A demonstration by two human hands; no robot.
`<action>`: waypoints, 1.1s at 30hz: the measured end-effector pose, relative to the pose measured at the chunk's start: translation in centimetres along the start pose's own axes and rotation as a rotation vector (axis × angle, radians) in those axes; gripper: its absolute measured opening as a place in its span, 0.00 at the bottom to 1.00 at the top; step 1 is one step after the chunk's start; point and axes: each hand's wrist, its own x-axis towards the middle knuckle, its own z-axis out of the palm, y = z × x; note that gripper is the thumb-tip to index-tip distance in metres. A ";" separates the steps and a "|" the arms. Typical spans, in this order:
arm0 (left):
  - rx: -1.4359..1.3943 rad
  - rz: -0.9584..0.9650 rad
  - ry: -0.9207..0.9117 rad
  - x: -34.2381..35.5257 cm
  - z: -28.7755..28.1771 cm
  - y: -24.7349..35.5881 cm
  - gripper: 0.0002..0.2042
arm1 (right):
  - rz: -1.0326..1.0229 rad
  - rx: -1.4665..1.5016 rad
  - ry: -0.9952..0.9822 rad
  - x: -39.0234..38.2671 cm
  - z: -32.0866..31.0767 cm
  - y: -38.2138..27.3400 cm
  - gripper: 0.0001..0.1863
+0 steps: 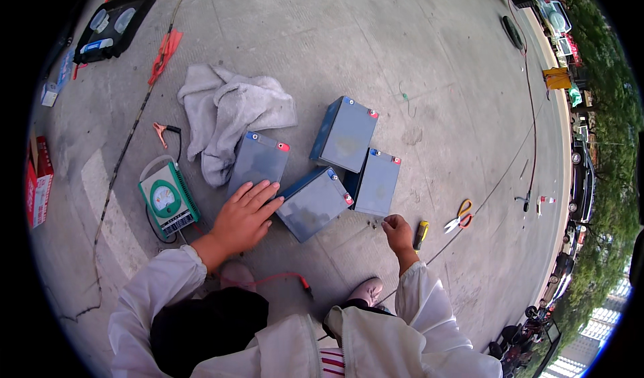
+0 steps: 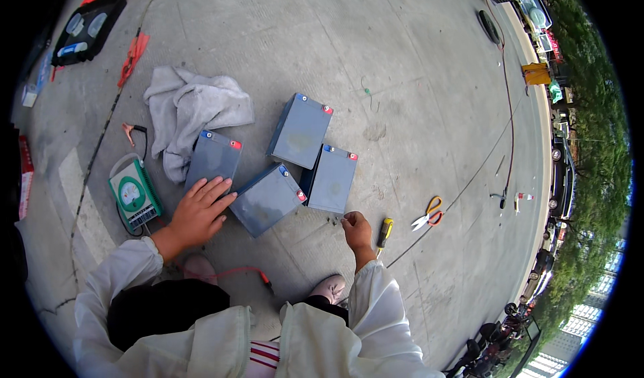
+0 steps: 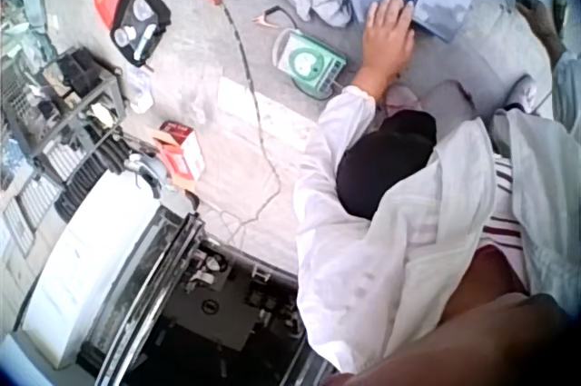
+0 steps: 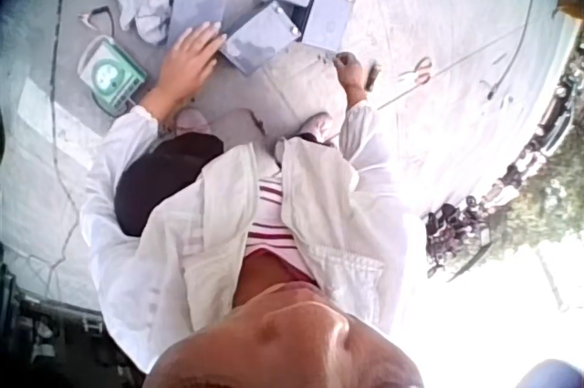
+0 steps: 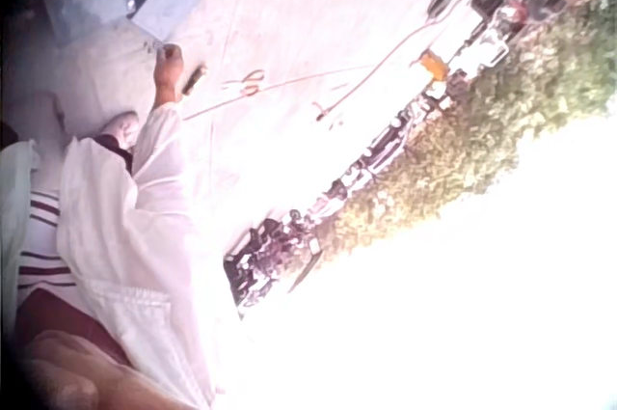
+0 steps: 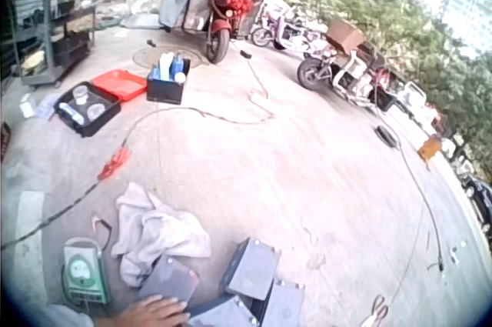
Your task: The person uses a yellow screwdriver to test the terminals of several gray rectangular batteries arranged on the floor. The person repeatedly touches the screwdriver to the positive and negative terminals of each battery, likely checking for voltage or continuity.
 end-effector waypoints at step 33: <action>0.068 0.179 0.309 5.3 0.9 -3.4 0.08 | -0.495 -0.015 0.176 13.4 -3.1 -30.1 0.08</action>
